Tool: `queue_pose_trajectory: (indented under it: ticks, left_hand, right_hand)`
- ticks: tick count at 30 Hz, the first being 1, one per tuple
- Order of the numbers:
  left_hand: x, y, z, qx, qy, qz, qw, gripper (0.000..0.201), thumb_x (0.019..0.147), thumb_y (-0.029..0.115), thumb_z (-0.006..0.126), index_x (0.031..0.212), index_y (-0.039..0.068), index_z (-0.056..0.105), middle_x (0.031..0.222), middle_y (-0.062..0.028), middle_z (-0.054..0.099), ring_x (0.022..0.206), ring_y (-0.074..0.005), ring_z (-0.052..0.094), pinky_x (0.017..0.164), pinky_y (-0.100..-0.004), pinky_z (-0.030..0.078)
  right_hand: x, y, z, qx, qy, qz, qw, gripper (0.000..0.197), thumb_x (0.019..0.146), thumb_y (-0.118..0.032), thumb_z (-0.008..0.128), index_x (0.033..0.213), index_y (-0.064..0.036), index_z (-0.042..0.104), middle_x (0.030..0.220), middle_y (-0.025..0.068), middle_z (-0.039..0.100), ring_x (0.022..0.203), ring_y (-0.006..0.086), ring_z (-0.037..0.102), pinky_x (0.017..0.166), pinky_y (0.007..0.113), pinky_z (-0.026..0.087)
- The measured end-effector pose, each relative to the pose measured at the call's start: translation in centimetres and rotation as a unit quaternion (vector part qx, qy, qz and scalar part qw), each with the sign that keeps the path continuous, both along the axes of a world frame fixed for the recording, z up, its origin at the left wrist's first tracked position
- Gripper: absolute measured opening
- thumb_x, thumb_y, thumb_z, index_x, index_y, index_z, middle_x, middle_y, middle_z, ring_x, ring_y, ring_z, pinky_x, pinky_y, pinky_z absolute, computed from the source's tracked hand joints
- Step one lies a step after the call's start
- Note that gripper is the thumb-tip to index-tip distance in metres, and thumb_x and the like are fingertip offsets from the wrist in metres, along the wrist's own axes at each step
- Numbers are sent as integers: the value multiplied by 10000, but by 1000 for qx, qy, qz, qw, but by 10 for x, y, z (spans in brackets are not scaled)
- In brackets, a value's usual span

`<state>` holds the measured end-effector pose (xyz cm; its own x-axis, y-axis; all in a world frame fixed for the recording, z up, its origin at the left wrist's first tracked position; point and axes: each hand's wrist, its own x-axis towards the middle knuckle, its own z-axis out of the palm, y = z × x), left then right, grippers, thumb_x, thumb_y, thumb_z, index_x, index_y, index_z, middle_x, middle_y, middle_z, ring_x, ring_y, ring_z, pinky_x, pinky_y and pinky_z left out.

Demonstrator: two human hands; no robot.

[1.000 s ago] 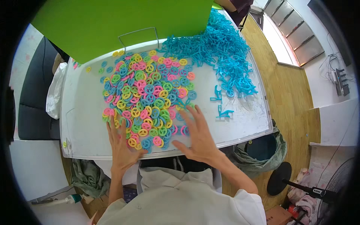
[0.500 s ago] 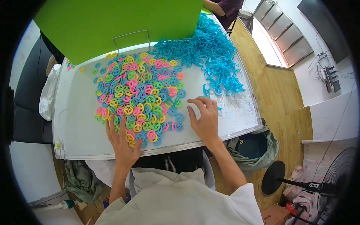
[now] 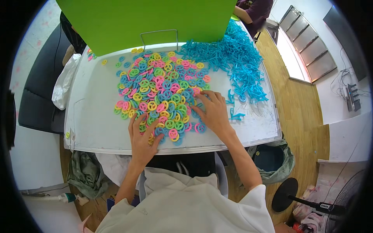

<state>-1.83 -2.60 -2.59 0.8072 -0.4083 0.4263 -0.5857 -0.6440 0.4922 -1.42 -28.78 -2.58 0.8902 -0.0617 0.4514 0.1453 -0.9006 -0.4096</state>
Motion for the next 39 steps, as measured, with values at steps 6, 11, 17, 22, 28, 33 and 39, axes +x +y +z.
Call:
queue_pose_trajectory:
  ticks: [6, 11, 17, 22, 28, 33, 39]
  left_hand:
    - [22, -27, 3, -11, -2, -20, 1000, 395, 724, 128, 750, 1106, 132, 650, 1150, -100, 494, 1084, -317, 436, 914, -445, 370]
    - [27, -40, 4, 30, -11, -53, 998, 382, 695, 138, 760, 1061, 127, 654, 1045, -73, 500, 997, -283, 452, 836, -424, 374]
    - [20, -38, 9, 45, 10, -44, 998, 358, 672, 128, 769, 1006, 114, 645, 1004, -67, 515, 951, -276, 465, 827, -430, 382]
    - [27, -40, 1, -10, 6, -68, 998, 268, 678, 84, 759, 926, 82, 656, 932, -74, 551, 903, -271, 513, 753, -392, 431]
    - [66, -54, 39, -252, 144, -40, 956, 234, 775, 0, 680, 1002, 36, 637, 834, -60, 592, 723, -165, 583, 616, -289, 461]
    - [136, -66, 60, -386, 306, -100, 864, 227, 875, 97, 648, 1086, 20, 615, 864, -22, 611, 769, -91, 591, 670, -247, 482]
    - [132, -69, 50, -491, 467, -109, 727, 290, 934, 240, 607, 1138, 36, 584, 969, -13, 604, 874, -107, 613, 705, -215, 521]
  right_hand:
    - [3, -7, -9, 4, 14, -20, 1000, 210, 755, -135, 733, 949, -62, 697, 1058, 86, 619, 1026, 303, 538, 876, 394, 436]
    - [1, -15, -5, 29, -25, -48, 998, 164, 772, -89, 708, 926, -41, 680, 1045, 87, 637, 997, 290, 568, 856, 384, 455]
    - [3, -20, 12, 277, -4, -47, 960, 165, 833, -72, 676, 973, 6, 637, 943, 88, 665, 886, 161, 629, 780, 287, 486]
    - [20, -12, 20, 386, 25, -3, 922, 196, 873, -57, 643, 1056, 8, 622, 888, 49, 639, 837, 81, 616, 733, 228, 492]
    - [48, 4, 36, 490, 43, 106, 864, 301, 898, -43, 594, 1198, -12, 579, 845, 12, 599, 785, 73, 602, 739, 248, 530]
    - [77, 22, 51, 647, 148, 141, 735, 260, 917, -102, 565, 1163, -22, 594, 901, -3, 585, 773, 101, 610, 763, 276, 542]
    - [86, 16, 34, 571, 132, 197, 785, 242, 914, -66, 548, 1148, -27, 597, 969, 13, 610, 846, 94, 610, 780, 283, 540]
